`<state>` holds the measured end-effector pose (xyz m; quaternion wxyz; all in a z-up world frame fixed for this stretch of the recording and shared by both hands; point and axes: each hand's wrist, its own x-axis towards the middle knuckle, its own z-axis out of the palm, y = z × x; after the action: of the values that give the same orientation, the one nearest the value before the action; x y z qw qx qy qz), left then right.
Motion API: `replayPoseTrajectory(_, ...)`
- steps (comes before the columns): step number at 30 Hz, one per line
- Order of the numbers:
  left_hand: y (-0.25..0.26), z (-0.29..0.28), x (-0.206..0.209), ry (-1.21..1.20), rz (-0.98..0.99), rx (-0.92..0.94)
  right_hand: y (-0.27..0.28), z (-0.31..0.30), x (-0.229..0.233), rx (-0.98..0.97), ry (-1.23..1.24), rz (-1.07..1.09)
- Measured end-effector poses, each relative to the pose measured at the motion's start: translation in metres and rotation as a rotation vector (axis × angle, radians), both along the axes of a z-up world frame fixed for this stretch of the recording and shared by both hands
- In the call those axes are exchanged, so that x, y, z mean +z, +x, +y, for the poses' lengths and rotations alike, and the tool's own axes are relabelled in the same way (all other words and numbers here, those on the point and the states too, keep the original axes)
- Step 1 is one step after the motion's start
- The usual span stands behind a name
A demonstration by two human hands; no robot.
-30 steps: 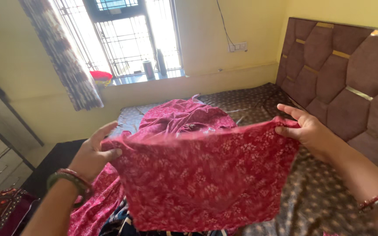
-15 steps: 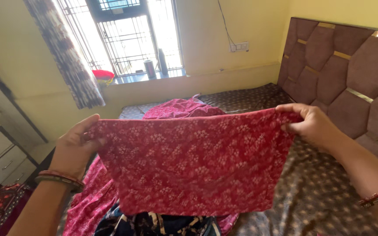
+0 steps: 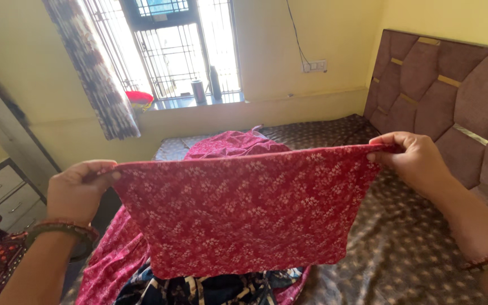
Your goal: The person folds a red floral garment on a bed. They smooth the fabric, fold it in half, then fold it again into a compact rectangle, and place it on the bed.
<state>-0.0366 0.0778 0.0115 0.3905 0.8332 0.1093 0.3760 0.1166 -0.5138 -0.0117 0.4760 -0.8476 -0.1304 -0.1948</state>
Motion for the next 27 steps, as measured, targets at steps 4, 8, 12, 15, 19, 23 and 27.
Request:
replayPoseTrajectory(4,0.005,0.002,0.003,-0.015,-0.011,0.080,0.009,0.005,0.002,0.022,0.022,-0.012)
replayPoseTrajectory(8,-0.001,0.007,0.010,-0.227,-0.097,-0.192,0.015,-0.007,0.008,0.034,0.045,0.054)
replayPoseTrajectory(12,-0.030,0.010,0.030,-0.527,-0.183,-0.598,0.024,-0.041,0.025,0.401,0.135,0.116)
replayPoseTrajectory(15,-0.041,0.010,0.037,-0.696,-0.247,-0.788,0.032,-0.059,0.025,0.802,0.427,0.222)
replayPoseTrajectory(19,0.022,-0.002,0.020,-0.292,0.040,-0.133,0.057,-0.014,-0.010,0.578,0.822,0.450)
replayPoseTrajectory(23,0.097,-0.028,-0.017,-0.079,0.035,0.188,0.062,0.055,-0.034,0.110,1.044,0.530)
replayPoseTrajectory(27,0.133,-0.086,-0.020,-0.033,-0.061,0.184,0.044,0.112,-0.026,0.046,0.893,0.373)
